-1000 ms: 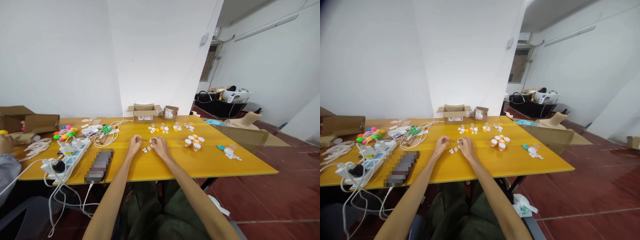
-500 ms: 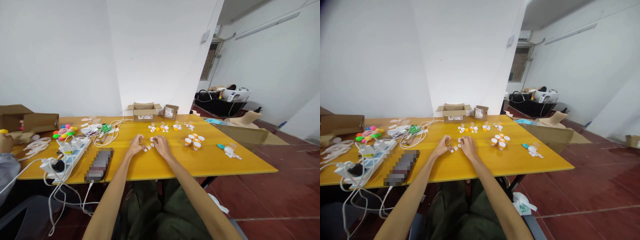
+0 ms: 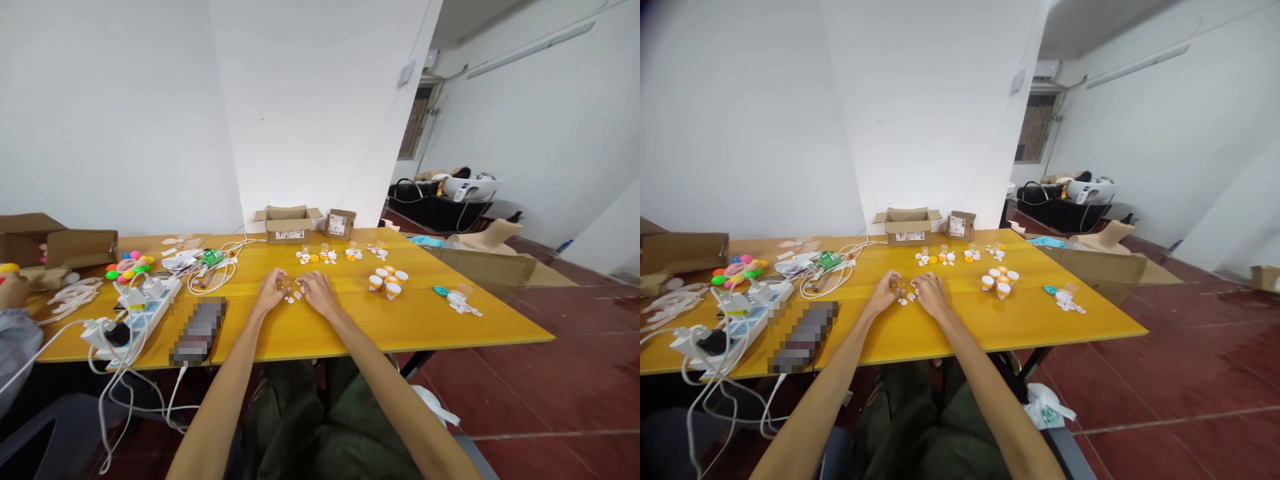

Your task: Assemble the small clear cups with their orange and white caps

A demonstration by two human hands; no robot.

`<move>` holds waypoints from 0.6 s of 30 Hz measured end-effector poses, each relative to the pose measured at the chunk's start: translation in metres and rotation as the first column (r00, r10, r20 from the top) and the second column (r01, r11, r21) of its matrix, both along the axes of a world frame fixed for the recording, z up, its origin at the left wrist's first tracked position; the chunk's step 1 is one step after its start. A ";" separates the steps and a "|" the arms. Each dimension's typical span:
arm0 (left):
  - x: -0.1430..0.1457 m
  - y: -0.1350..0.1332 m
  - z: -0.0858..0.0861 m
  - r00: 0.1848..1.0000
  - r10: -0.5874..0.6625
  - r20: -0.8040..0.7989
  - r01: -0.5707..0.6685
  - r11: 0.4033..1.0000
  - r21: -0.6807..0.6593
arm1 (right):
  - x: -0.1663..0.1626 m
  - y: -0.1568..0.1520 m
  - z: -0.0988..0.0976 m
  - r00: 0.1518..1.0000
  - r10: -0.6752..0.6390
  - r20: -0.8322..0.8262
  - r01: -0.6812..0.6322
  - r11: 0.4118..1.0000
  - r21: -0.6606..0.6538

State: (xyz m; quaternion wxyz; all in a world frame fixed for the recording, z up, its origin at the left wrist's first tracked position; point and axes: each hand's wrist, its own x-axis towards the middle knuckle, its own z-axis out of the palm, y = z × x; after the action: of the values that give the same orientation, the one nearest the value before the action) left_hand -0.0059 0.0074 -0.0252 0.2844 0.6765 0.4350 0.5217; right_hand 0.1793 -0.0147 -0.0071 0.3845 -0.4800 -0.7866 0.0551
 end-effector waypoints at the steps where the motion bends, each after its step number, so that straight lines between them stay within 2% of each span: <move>1: 0.000 0.001 -0.001 1.000 -0.005 0.002 0.005 1.000 0.003 | -0.001 0.000 -0.001 1.000 0.006 0.013 -0.006 1.000 -0.002; 5: 0.000 0.001 0.002 1.000 -0.017 0.012 0.017 1.000 0.016 | -0.001 0.000 -0.002 1.000 0.011 0.003 -0.011 1.000 -0.009; 11: 0.003 -0.005 0.012 0.999 -0.019 0.042 0.017 0.999 0.040 | 0.000 -0.003 0.002 0.995 -0.017 -0.097 0.018 1.000 0.010; 14: 0.004 -0.007 0.015 0.997 -0.028 0.070 0.026 0.999 0.032 | 0.002 -0.010 0.002 0.993 0.059 -0.100 -0.054 0.997 0.047; 18: 0.004 -0.007 0.016 0.992 -0.003 0.124 0.003 1.000 -0.001 | 0.005 -0.019 0.000 0.986 0.165 -0.028 -0.162 0.983 0.084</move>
State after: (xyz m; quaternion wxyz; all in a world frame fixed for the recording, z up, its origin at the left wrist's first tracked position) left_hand -0.0016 0.0003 -0.0095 0.3118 0.6434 0.4159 0.5620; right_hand 0.1846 -0.0336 -0.0069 0.4116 -0.3965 -0.8182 0.0626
